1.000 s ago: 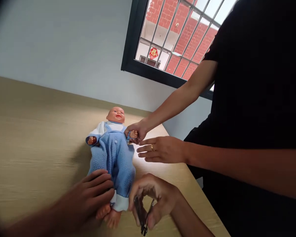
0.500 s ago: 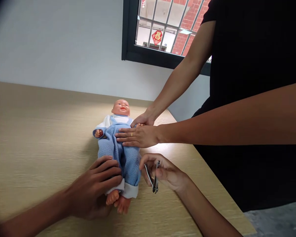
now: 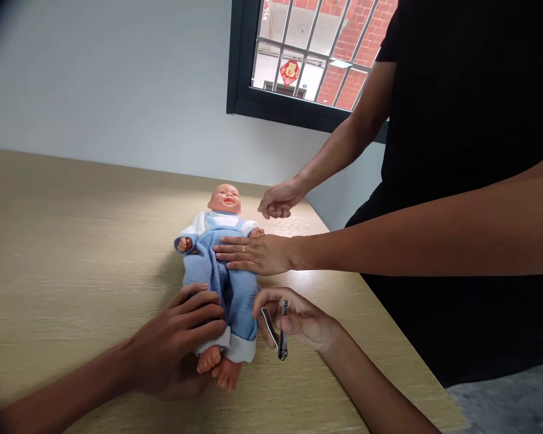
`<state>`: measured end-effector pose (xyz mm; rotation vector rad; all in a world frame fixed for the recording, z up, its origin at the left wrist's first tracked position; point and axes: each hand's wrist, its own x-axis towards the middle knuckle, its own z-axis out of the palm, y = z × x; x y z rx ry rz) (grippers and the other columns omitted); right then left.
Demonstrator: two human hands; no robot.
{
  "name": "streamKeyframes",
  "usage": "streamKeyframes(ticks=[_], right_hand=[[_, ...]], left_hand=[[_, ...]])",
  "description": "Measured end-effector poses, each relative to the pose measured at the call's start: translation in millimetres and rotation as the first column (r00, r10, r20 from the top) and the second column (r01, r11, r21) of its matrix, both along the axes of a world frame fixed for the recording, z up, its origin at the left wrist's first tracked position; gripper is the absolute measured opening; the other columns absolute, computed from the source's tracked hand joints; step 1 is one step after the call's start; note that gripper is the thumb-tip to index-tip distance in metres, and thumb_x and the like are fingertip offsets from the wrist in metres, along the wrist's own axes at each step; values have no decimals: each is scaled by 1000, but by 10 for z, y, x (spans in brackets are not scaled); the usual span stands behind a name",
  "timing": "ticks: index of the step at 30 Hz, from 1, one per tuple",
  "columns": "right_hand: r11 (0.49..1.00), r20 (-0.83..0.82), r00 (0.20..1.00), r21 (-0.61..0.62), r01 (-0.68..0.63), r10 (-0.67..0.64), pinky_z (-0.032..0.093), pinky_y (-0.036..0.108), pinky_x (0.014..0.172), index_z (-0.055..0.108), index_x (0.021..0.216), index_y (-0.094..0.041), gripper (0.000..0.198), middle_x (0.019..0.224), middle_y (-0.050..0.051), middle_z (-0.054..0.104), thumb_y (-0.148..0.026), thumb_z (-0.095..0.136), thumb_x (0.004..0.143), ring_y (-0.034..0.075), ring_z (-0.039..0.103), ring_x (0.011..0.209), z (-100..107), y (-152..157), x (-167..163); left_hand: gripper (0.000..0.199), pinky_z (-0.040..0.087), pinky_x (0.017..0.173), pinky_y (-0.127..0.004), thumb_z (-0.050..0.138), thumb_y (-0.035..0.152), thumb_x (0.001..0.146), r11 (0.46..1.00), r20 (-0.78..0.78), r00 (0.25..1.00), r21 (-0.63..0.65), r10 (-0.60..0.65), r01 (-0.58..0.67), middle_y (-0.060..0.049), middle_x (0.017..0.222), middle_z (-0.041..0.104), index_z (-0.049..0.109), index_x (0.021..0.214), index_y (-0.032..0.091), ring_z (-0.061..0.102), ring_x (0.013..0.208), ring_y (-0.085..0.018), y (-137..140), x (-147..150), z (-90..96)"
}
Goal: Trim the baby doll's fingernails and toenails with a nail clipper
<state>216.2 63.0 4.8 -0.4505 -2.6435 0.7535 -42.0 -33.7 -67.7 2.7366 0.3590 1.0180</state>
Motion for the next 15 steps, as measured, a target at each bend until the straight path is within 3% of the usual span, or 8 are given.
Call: streamKeyframes(ticks=[2,4,6,10,13,15], right_hand=[[999,47,999,-51,2,0,42,57,119,68,127,-20,30,141,11,63,-34,67,101,27,56,136,43,145,-24],[996,78,997,-91,21,-14,30,51,128,68,129,-23,31,145,7,62,-31,67,100,23,50,144,56,183,-24],[990,80,996,-137,44,-33,26,47,130,69,127,-24,30,143,5,64,-31,70,98,21,49,144,62,180,-27],[962,0,991,-239,132,-136,41,56,119,73,114,-18,29,130,10,70,-39,74,95,26,61,131,16,73,-48],[905,-107,941,-329,270,-320,58,45,100,71,112,-16,31,117,9,73,-44,69,98,22,70,111,-167,-279,9],[856,-153,898,-402,324,-412,62,37,84,71,108,-15,39,103,7,74,-52,65,99,20,73,97,-343,-631,101]], left_hand=[[23,32,117,-43,69,28,78,1000,-3,1000,-3,-4,4,-6,98,68,62,96,17,59,111,-24,3,2,-3],[24,31,118,-43,69,29,77,1000,-1,1000,-2,-2,2,-6,99,68,63,96,17,58,111,-25,5,5,-3],[24,31,117,-43,69,31,77,1000,7,1000,0,-1,1,-6,99,68,63,96,17,58,111,-25,4,8,-3],[22,33,115,-42,68,29,79,1000,14,1000,-8,-3,3,-6,98,68,62,95,17,58,109,-24,2,15,0],[20,34,114,-42,67,29,80,1000,9,1000,-8,-7,7,-6,97,67,61,95,16,57,107,-24,5,17,12],[20,34,114,-43,67,30,81,1000,1,1000,-8,-12,12,-6,96,66,61,95,16,57,106,-23,6,15,20]])
